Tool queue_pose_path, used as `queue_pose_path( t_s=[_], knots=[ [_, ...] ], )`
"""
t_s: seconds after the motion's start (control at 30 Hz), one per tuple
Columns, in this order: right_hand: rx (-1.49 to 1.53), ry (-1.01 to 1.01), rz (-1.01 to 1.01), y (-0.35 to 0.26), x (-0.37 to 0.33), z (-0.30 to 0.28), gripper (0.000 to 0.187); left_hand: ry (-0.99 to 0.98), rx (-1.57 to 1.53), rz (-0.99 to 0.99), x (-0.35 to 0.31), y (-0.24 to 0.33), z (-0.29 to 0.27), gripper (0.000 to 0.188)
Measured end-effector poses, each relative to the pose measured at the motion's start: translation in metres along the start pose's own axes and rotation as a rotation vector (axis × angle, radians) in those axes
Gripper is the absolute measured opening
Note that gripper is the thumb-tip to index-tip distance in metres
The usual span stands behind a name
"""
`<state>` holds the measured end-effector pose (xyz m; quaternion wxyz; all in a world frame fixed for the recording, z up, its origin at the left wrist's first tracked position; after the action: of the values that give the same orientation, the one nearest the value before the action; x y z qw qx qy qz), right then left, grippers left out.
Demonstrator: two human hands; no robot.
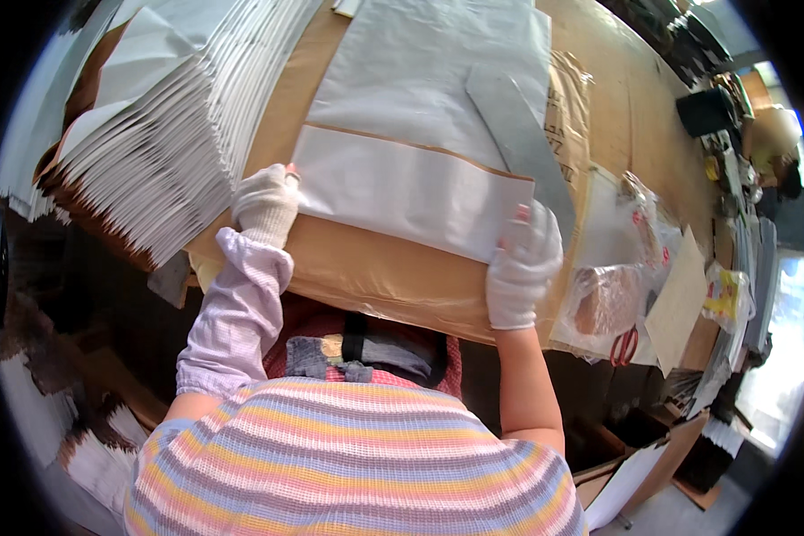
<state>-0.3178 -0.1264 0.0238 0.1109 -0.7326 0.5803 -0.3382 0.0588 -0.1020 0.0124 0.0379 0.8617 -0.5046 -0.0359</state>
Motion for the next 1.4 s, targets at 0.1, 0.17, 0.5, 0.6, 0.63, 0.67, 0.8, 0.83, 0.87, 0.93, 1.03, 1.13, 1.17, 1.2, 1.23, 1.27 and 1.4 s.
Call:
queue_pose_path(
  t_s=[0.1,0.17,0.5,0.6,0.63,0.67,0.8,0.83,0.87,0.93,1.03,1.13,1.17,1.2,1.23,1.27,1.4],
  knots=[
    [-0.348,-0.324,-0.432,-0.032,0.007,0.037,0.076,0.011,0.020,0.045,0.002,0.000,-0.003,0.042],
    [-0.250,-0.318,-0.437,-0.026,0.014,0.046,0.077,-0.078,0.154,0.061,0.005,0.004,-0.004,0.042],
    [-0.418,-0.556,-0.547,-0.103,0.056,0.104,0.074,-0.068,-0.404,1.325,-0.020,0.092,0.005,0.098],
    [-0.254,-0.365,-0.426,-0.065,0.036,0.072,0.082,-0.316,-0.043,0.950,-0.021,0.085,-0.018,0.100],
    [-0.230,-0.339,-0.340,-0.045,0.026,0.056,0.084,-0.200,0.018,0.900,-0.013,0.056,-0.003,0.100],
    [-0.336,-0.302,-0.309,-0.017,0.019,0.036,0.088,0.038,-0.007,0.965,-0.005,0.021,0.012,0.101],
    [-0.391,-0.228,-0.274,0.019,0.011,0.014,0.096,-0.002,0.059,0.828,0.008,-0.012,0.002,0.105],
    [-0.364,-0.233,-0.255,0.021,0.012,0.014,0.095,-0.007,0.118,0.792,0.006,-0.002,-0.002,0.105],
    [-0.336,-0.237,-0.234,0.022,0.013,0.014,0.095,-0.012,0.176,0.754,0.005,0.009,-0.005,0.105],
    [-0.255,-0.199,-0.211,0.028,0.013,0.010,0.091,0.120,0.048,0.877,0.010,0.047,-0.031,0.100],
    [-0.103,-0.102,-0.249,0.025,0.007,-0.001,0.081,0.009,-0.158,0.806,0.029,0.084,-0.058,0.083],
    [-0.092,-0.074,-0.260,0.003,-0.015,-0.020,0.066,-0.220,-0.259,0.707,0.025,0.087,-0.096,0.065],
    [-0.120,-0.054,-0.262,-0.011,-0.018,-0.029,0.066,-0.076,-0.282,0.832,0.015,0.074,-0.103,0.064],
    [-0.149,-0.039,-0.263,-0.024,-0.023,-0.036,0.066,0.067,-0.304,0.952,0.001,0.061,-0.108,0.064],
    [-0.183,-0.026,-0.258,-0.036,-0.026,-0.043,0.066,0.207,-0.331,1.073,-0.016,0.056,-0.116,0.064],
    [-0.160,-0.018,-0.290,-0.049,-0.025,-0.043,0.065,0.211,-0.268,1.045,-0.028,0.054,-0.122,0.068],
    [-0.056,-0.089,-0.462,-0.127,-0.005,-0.038,0.067,0.220,-0.235,0.988,-0.052,0.049,-0.136,0.076]
  ],
)
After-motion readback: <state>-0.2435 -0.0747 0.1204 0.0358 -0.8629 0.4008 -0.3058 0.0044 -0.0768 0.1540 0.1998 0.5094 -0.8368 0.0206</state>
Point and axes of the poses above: each hand's wrist, its own x-axis towards the middle knuckle, its own z-axis out of the palm, y = z × x, the point moved 3 cm from there along x, towards the middle knuckle, and after that the axes turned 2 degrees about z, right-handed, at the moved point
